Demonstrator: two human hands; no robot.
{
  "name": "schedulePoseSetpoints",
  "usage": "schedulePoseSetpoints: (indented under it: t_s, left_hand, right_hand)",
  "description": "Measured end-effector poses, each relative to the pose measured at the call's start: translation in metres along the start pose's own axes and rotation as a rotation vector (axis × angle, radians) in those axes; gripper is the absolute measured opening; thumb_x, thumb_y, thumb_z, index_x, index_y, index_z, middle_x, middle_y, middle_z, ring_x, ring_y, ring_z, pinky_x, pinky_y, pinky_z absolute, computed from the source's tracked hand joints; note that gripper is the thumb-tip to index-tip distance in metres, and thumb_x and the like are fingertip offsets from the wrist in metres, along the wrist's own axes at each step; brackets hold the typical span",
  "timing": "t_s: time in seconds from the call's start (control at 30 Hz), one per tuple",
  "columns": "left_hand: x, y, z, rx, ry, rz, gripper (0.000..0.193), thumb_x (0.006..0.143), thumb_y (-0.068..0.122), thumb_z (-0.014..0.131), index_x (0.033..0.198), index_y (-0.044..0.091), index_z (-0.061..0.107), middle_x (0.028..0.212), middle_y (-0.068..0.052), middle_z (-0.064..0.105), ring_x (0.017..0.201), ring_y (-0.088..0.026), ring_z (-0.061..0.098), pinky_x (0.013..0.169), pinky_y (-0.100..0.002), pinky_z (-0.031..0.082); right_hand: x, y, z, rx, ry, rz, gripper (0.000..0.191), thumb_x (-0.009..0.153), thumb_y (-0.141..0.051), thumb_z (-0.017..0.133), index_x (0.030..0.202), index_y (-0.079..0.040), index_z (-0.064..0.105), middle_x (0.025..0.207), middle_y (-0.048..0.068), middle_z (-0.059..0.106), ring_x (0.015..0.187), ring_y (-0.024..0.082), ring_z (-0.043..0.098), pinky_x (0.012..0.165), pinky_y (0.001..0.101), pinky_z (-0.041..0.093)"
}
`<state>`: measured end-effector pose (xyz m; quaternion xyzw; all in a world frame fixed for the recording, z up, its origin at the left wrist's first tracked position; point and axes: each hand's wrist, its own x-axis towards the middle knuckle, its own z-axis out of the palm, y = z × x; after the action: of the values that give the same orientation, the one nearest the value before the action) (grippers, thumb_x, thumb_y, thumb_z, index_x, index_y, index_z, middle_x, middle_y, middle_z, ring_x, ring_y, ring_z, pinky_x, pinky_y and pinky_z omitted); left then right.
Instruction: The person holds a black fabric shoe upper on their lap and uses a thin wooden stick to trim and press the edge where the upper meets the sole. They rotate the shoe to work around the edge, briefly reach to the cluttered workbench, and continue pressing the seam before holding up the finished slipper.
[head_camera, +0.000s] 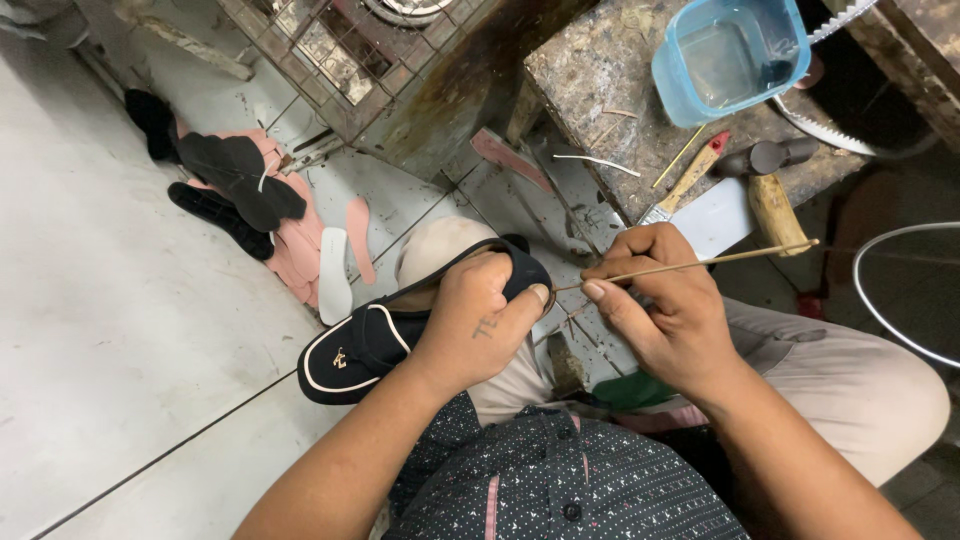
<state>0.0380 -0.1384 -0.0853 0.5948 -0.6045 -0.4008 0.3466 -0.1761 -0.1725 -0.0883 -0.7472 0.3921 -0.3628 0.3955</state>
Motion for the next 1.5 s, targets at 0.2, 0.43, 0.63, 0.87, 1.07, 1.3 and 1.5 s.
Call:
schedulePoseSetpoints:
  t_s: [0.2, 0.43, 0.63, 0.87, 1.07, 1.3, 1.5]
  left_hand:
    - [-0.001, -0.002, 0.001, 0.002, 0.001, 0.032, 0.023, 0.085, 0.016, 0.069, 0.076, -0.002, 0.058, 0.078, -0.021, 0.063, 0.076, -0.038, 0.063, 0.069, -0.045, 0.048]
    - [-0.002, 0.000, 0.001, -0.001, 0.001, 0.043, 0.023, 0.085, 0.014, 0.069, 0.076, -0.002, 0.057, 0.077, -0.021, 0.062, 0.075, -0.038, 0.062, 0.068, -0.045, 0.048]
    - [-0.001, 0.002, 0.002, -0.011, -0.001, 0.041, 0.023, 0.085, 0.014, 0.069, 0.075, -0.003, 0.057, 0.077, -0.020, 0.062, 0.075, -0.038, 0.062, 0.068, -0.044, 0.048]
    - [-0.002, 0.000, 0.002, -0.014, -0.004, 0.039, 0.023, 0.086, 0.014, 0.068, 0.075, -0.003, 0.057, 0.077, -0.021, 0.062, 0.076, -0.039, 0.062, 0.068, -0.045, 0.048]
    - [-0.001, -0.001, 0.003, 0.004, -0.006, 0.032, 0.025, 0.087, 0.014, 0.069, 0.074, -0.002, 0.056, 0.076, -0.021, 0.062, 0.075, -0.039, 0.062, 0.068, -0.046, 0.048]
    - [0.000, -0.002, 0.002, -0.011, -0.001, 0.044, 0.021, 0.087, 0.013, 0.068, 0.076, -0.002, 0.058, 0.077, -0.020, 0.062, 0.076, -0.039, 0.063, 0.068, -0.045, 0.048]
    - [0.001, -0.001, 0.003, -0.014, -0.005, 0.043, 0.020, 0.086, 0.013, 0.068, 0.077, -0.002, 0.058, 0.077, -0.020, 0.063, 0.076, -0.039, 0.063, 0.069, -0.045, 0.048]
  right_hand:
    - [0.001, -0.002, 0.001, -0.086, -0.016, -0.051, 0.013, 0.089, -0.005, 0.076, 0.101, -0.002, 0.073, 0.098, 0.011, 0.065, 0.097, 0.024, 0.063, 0.083, 0.0336, 0.050]
    - [0.004, -0.007, -0.001, -0.038, -0.084, 0.003, 0.013, 0.090, -0.004, 0.074, 0.103, -0.001, 0.071, 0.101, 0.012, 0.067, 0.092, 0.024, 0.067, 0.078, 0.0324, 0.052]
    - [0.004, -0.007, -0.003, -0.040, -0.054, -0.020, 0.014, 0.091, -0.004, 0.074, 0.104, -0.001, 0.070, 0.101, 0.013, 0.066, 0.093, 0.025, 0.067, 0.079, 0.0327, 0.052]
    - [0.003, -0.001, 0.005, -0.116, -0.010, -0.062, 0.013, 0.089, -0.003, 0.077, 0.100, -0.001, 0.071, 0.098, 0.012, 0.067, 0.088, 0.025, 0.067, 0.075, 0.0335, 0.052]
    - [0.001, 0.005, 0.007, -0.162, 0.004, -0.022, 0.010, 0.087, -0.004, 0.079, 0.093, -0.002, 0.071, 0.092, 0.012, 0.067, 0.080, 0.024, 0.066, 0.068, 0.0335, 0.051]
    - [-0.008, 0.007, 0.009, -0.082, 0.070, -0.023, 0.009, 0.089, -0.003, 0.076, 0.096, -0.002, 0.070, 0.096, 0.011, 0.067, 0.088, 0.023, 0.067, 0.076, 0.0323, 0.052]
    - [-0.011, 0.007, 0.009, -0.106, 0.037, -0.010, 0.009, 0.089, -0.004, 0.076, 0.096, -0.002, 0.069, 0.096, 0.011, 0.066, 0.087, 0.022, 0.067, 0.075, 0.0321, 0.052]
